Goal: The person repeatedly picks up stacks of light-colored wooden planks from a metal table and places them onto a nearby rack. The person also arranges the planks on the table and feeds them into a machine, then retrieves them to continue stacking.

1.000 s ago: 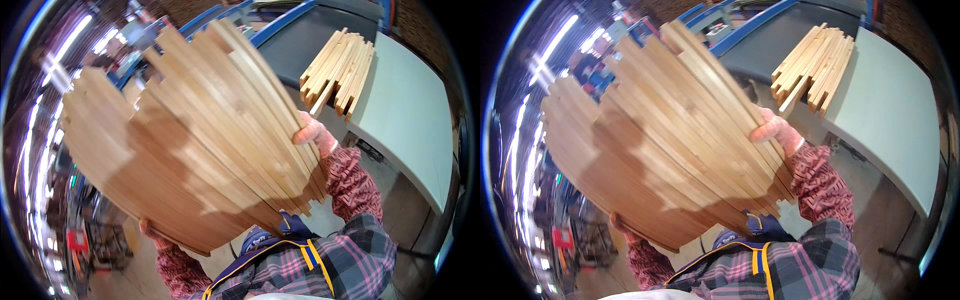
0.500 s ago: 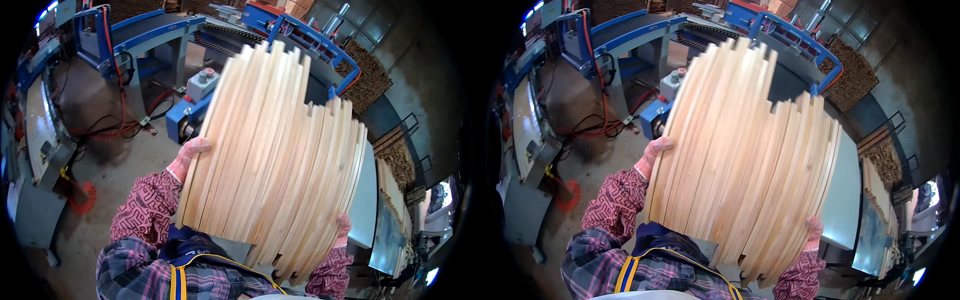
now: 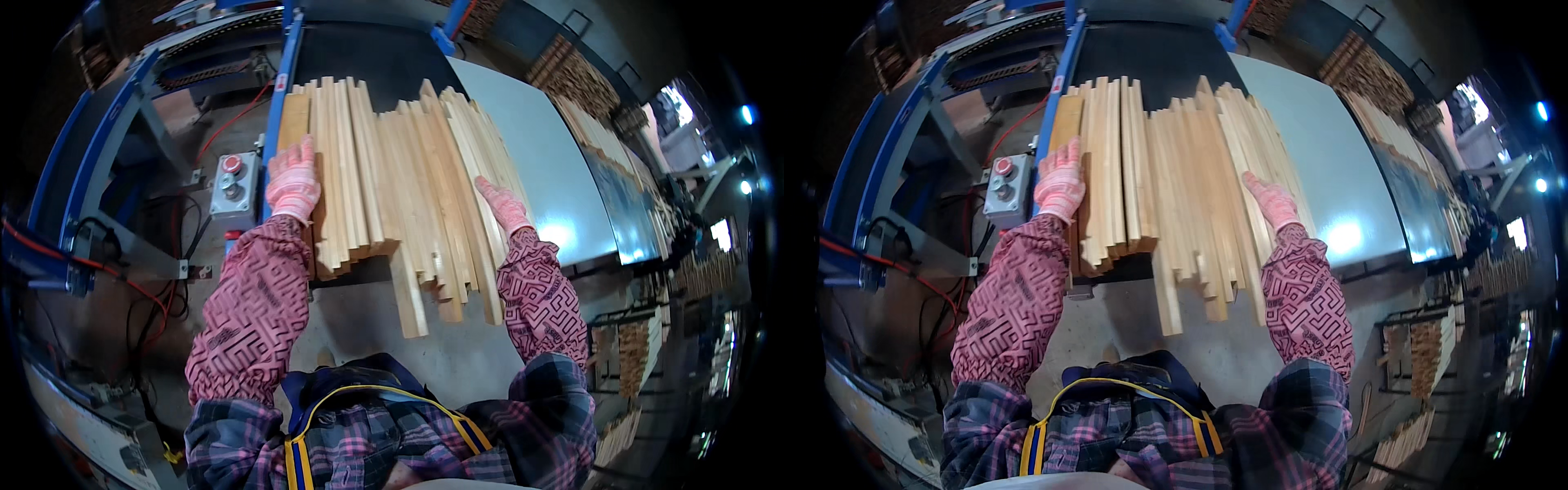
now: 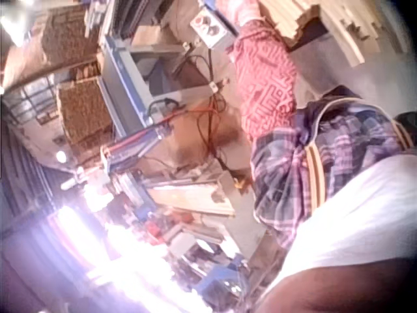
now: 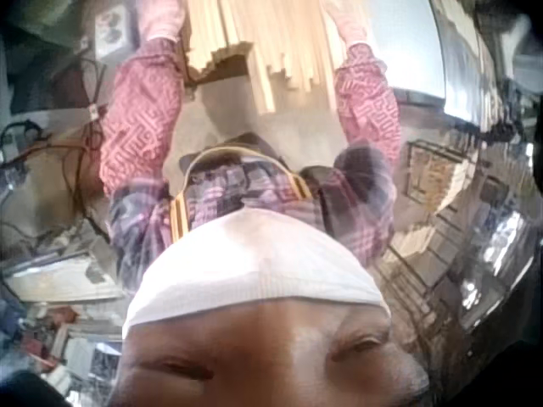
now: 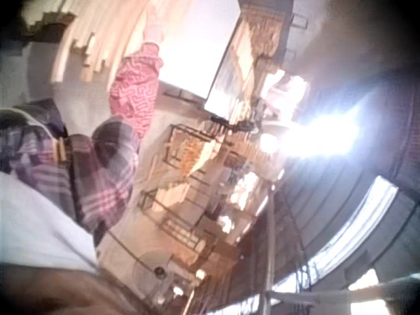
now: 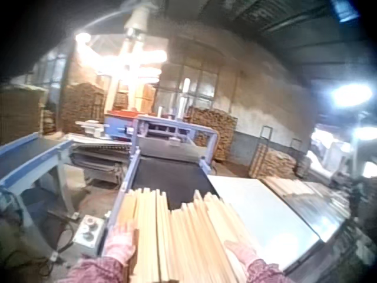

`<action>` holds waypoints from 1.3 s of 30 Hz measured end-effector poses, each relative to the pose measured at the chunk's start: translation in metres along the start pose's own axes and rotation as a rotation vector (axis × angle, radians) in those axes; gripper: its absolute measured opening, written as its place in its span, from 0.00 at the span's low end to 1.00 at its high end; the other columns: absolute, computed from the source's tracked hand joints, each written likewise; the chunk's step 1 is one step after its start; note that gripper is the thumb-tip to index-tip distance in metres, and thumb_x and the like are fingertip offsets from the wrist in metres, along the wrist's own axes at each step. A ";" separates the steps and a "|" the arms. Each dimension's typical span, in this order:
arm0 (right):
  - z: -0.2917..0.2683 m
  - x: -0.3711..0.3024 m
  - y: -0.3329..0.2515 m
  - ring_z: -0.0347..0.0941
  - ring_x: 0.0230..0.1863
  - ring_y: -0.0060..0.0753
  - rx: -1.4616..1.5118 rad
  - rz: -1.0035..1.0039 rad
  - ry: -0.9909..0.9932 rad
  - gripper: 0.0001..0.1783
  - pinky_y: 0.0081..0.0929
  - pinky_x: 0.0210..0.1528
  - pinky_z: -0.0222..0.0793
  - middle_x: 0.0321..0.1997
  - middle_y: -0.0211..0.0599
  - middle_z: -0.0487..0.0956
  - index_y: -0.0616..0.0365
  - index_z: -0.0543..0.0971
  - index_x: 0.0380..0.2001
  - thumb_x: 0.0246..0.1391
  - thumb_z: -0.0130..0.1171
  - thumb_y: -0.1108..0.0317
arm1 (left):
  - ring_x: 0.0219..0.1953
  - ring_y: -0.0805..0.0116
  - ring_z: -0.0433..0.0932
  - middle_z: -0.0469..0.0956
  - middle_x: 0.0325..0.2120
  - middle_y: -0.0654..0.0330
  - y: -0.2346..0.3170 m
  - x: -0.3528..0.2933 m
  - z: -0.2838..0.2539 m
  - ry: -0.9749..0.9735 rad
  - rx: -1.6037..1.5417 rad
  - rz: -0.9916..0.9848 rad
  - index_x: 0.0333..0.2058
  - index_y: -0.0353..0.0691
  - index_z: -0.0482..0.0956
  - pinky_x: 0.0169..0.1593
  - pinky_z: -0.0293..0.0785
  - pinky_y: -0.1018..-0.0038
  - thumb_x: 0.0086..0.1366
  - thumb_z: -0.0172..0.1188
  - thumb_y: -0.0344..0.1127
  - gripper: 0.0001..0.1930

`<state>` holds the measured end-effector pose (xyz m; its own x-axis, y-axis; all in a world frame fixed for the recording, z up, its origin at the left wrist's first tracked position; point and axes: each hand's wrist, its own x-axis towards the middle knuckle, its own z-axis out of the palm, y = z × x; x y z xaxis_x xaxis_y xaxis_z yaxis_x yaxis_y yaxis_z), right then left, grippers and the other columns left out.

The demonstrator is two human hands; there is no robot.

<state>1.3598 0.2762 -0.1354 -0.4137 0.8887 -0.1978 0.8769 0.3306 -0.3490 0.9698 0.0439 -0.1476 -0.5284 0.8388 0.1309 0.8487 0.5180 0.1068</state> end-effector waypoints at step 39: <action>0.016 -0.022 -0.094 0.67 0.65 0.55 -0.129 -0.290 -0.114 0.51 0.45 0.66 0.64 0.64 0.60 0.68 0.56 0.59 0.71 0.53 0.59 0.35 | 0.69 0.39 0.55 0.57 0.68 0.44 0.117 -0.072 -0.002 0.002 0.182 -0.160 0.70 0.46 0.56 0.70 0.52 0.49 0.60 0.59 0.64 0.45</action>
<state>1.2826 0.2208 -0.1129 -0.6689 0.7128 -0.2108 0.7393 0.6087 -0.2879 1.1066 0.0439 -0.1428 -0.6561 0.7436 0.1286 0.7442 0.6658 -0.0530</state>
